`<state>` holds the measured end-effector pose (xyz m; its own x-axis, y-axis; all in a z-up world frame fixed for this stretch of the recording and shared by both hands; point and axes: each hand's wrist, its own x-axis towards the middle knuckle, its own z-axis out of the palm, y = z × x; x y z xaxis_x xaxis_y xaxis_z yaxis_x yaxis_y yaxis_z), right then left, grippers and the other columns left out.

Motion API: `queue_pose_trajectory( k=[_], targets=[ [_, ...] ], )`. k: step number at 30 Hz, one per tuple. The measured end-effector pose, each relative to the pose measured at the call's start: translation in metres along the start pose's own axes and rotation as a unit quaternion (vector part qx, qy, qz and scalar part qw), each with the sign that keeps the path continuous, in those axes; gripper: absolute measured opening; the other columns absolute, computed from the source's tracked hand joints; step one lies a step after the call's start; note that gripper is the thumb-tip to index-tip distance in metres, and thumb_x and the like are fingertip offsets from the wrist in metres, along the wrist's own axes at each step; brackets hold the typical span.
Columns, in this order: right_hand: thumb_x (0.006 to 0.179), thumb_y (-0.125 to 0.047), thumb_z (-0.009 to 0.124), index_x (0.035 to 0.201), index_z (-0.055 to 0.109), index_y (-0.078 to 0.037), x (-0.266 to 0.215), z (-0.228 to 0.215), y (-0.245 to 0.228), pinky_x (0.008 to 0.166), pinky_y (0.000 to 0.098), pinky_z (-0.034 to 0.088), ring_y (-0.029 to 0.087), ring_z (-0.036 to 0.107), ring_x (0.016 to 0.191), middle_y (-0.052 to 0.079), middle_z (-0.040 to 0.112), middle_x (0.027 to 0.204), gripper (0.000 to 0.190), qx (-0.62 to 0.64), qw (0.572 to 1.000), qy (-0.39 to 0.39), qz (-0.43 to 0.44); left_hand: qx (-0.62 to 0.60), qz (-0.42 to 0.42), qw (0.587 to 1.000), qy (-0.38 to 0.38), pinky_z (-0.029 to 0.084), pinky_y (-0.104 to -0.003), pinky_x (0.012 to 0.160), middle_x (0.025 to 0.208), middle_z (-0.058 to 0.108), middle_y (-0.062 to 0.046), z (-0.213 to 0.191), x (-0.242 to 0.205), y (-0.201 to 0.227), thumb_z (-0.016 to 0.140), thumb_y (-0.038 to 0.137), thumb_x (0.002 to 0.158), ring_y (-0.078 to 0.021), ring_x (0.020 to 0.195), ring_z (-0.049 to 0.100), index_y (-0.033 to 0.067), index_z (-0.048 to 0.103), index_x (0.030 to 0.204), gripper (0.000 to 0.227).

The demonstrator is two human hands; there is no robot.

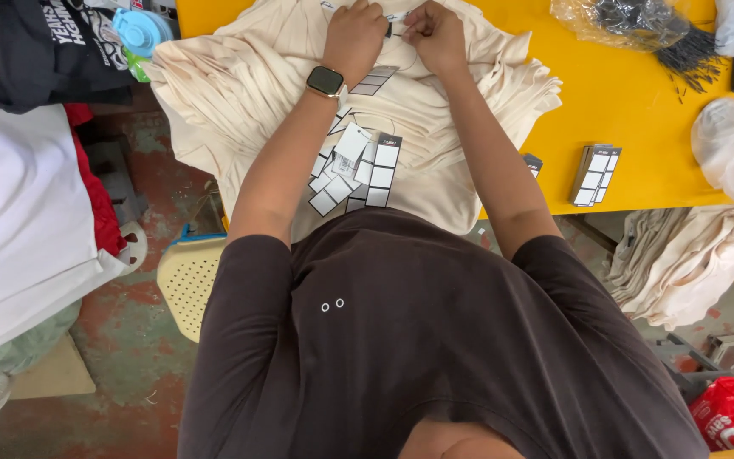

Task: Attaching brand or price tags to the collars of a stack of t-shirts using a tagging gun.

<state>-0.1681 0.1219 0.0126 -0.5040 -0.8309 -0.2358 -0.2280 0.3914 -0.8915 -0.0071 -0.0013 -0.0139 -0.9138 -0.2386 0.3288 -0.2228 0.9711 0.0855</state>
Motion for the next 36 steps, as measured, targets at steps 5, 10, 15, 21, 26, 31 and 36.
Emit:
queue_pose_trajectory(
  k=[5, 10, 15, 21, 26, 31, 36],
  targets=[
    [0.083, 0.008, 0.08, 0.093, 0.069, -0.009, 0.001, 0.004, -0.003, 0.074, 0.019, 0.06, 0.008, 0.073, 0.075, 0.002, 0.075, 0.08, 0.022, 0.047, 0.999, -0.021, -0.013, -0.032, -0.035, 0.998, 0.045, 0.039, -0.035, 0.049, 0.077, 0.055, 0.002, 0.001, -0.001, 0.0, 0.068, -0.004, 0.057, -0.0226, 0.075, 0.055, 0.0173, 0.058, 0.07, 0.027],
    [0.082, 0.011, 0.078, 0.093, 0.068, -0.009, 0.005, 0.013, -0.004, 0.074, 0.0189, 0.058, 0.008, 0.071, 0.076, 0.003, 0.074, 0.081, 0.025, 0.066, 0.997, -0.032, -0.016, -0.03, -0.034, 0.998, 0.05, 0.039, -0.034, 0.05, 0.076, 0.054, 0.002, -0.001, 0.0, 0.001, 0.069, 0.0, 0.06, -0.0214, 0.076, 0.054, 0.0187, 0.057, 0.069, 0.024],
    [0.087, 0.011, 0.079, 0.108, 0.072, -0.005, -0.001, 0.011, -0.016, 0.076, 0.0199, 0.057, 0.008, 0.069, 0.078, 0.007, 0.077, 0.086, 0.027, 0.093, 0.993, -0.068, -0.038, -0.036, -0.037, 0.997, 0.055, 0.04, -0.034, 0.053, 0.079, 0.056, 0.003, -0.007, 0.001, 0.002, 0.068, 0.003, 0.07, -0.0209, 0.077, 0.055, 0.0192, 0.061, 0.07, 0.018],
    [0.08, 0.013, 0.077, 0.106, 0.063, -0.012, -0.013, 0.008, -0.039, 0.071, 0.0215, 0.056, 0.009, 0.07, 0.073, 0.004, 0.074, 0.079, 0.038, 0.003, 0.999, -0.027, -0.03, -0.023, -0.046, 0.997, 0.054, 0.042, -0.034, 0.053, 0.077, 0.056, 0.004, -0.003, 0.002, 0.004, 0.067, 0.006, 0.071, -0.0207, 0.077, 0.054, 0.0192, 0.062, 0.07, 0.015],
    [0.066, -0.009, 0.093, 0.103, 0.063, -0.016, -0.007, 0.009, -0.047, 0.069, 0.0302, 0.054, 0.015, 0.072, 0.073, -0.002, 0.076, 0.082, 0.049, -0.155, 0.981, -0.009, -0.118, -0.043, -0.065, 0.995, 0.062, 0.042, -0.036, 0.052, 0.08, 0.057, 0.002, -0.001, -0.001, 0.002, 0.068, 0.01, 0.073, -0.0232, 0.08, 0.054, 0.0163, 0.061, 0.071, 0.01],
    [0.072, 0.002, 0.081, 0.095, 0.056, -0.014, -0.017, 0.0, -0.046, 0.063, 0.0299, 0.051, 0.014, 0.063, 0.066, -0.002, 0.069, 0.076, 0.038, -0.141, 0.987, -0.032, -0.064, -0.047, -0.067, 0.995, 0.052, 0.041, -0.037, 0.053, 0.08, 0.057, 0.002, 0.0, -0.002, 0.005, 0.067, 0.009, 0.074, -0.0237, 0.079, 0.053, 0.0165, 0.06, 0.071, 0.011],
    [0.069, 0.001, 0.06, 0.104, 0.058, -0.017, -0.007, 0.011, -0.048, 0.061, 0.0419, 0.052, 0.026, 0.071, 0.066, -0.007, 0.074, 0.071, 0.039, -0.244, 0.95, -0.024, -0.195, -0.143, -0.099, 0.985, 0.003, 0.045, -0.045, 0.06, 0.087, 0.06, -0.001, -0.036, -0.001, -0.003, 0.074, 0.018, 0.07, -0.0287, 0.091, 0.057, 0.0137, 0.066, 0.083, 0.016]
  ],
)
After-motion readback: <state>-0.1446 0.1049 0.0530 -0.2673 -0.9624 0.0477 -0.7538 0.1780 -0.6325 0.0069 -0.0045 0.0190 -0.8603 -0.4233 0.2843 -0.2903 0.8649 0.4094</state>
